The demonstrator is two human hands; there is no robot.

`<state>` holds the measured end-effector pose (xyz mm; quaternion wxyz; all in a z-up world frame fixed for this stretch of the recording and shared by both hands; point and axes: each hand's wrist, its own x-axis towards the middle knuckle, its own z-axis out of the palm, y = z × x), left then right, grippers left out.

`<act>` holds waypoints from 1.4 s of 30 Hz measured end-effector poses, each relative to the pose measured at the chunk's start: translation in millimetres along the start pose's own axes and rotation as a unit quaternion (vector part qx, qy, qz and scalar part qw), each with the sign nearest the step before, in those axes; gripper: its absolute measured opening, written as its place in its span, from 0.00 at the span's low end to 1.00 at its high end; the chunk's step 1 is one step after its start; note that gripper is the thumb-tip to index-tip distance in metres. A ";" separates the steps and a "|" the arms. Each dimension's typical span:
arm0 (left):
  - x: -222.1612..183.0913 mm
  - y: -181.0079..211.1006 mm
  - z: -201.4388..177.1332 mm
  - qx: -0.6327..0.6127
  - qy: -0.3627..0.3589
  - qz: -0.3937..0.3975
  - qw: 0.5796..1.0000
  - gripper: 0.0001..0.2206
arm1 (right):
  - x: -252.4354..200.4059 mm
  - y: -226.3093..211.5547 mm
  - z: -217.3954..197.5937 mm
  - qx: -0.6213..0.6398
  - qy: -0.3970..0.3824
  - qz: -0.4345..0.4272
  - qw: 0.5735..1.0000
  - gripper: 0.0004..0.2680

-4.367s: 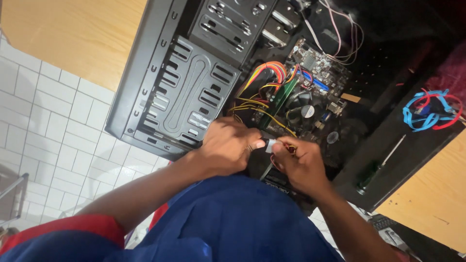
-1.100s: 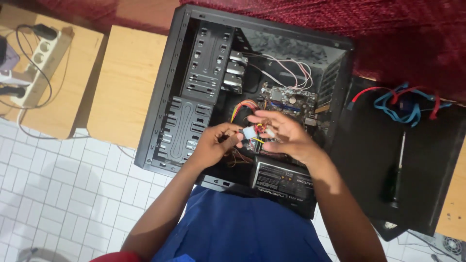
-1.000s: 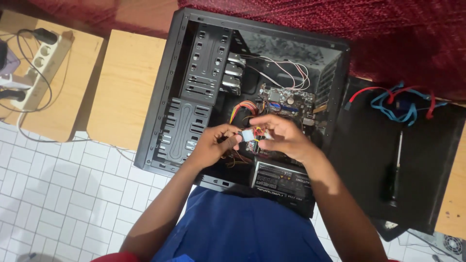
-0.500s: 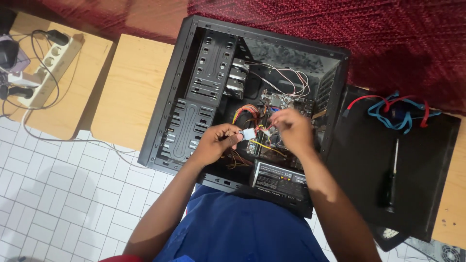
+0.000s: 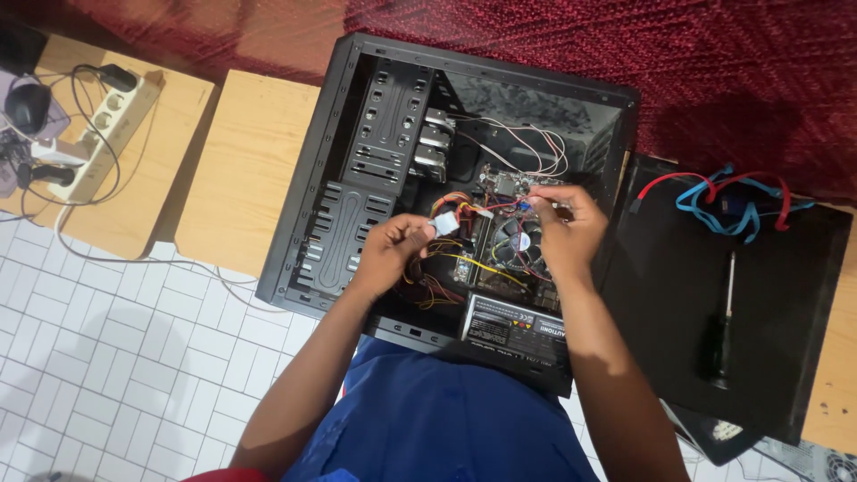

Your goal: Routing and connecting internal power and data cables within a computer case.

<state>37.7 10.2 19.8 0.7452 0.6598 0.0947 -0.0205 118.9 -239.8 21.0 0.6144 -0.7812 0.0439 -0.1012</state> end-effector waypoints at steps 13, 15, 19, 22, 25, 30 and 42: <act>1.7 -0.3 1.9 -0.084 0.038 -0.004 0.996 0.10 | -3.8 -0.5 -3.3 -0.006 -0.271 -0.167 0.948 0.12; 1.2 -0.4 2.5 -0.101 0.042 -0.002 0.994 0.10 | -4.7 1.6 -5.2 -0.026 -0.220 -0.103 0.970 0.19; 1.7 -2.6 2.1 -0.100 0.038 0.002 0.994 0.11 | -4.3 5.9 -3.2 0.016 -0.181 -0.055 0.982 0.20; 1.5 -3.4 2.5 -0.104 0.041 0.002 0.994 0.11 | -2.4 15.7 -0.1 0.041 -0.157 -0.043 0.986 0.17; 1.8 -2.8 3.3 -0.102 0.040 0.007 0.994 0.11 | -1.4 13.3 0.4 0.056 -0.133 -0.041 0.989 0.13; 0.3 2.0 3.5 -0.107 0.040 0.002 0.993 0.11 | -3.5 -2.7 -3.3 0.076 -0.088 -0.053 0.992 0.03; -0.3 -3.4 -1.7 -0.162 0.003 0.017 0.987 0.15 | 4.6 29.8 -13.3 0.313 -0.118 0.085 0.938 0.14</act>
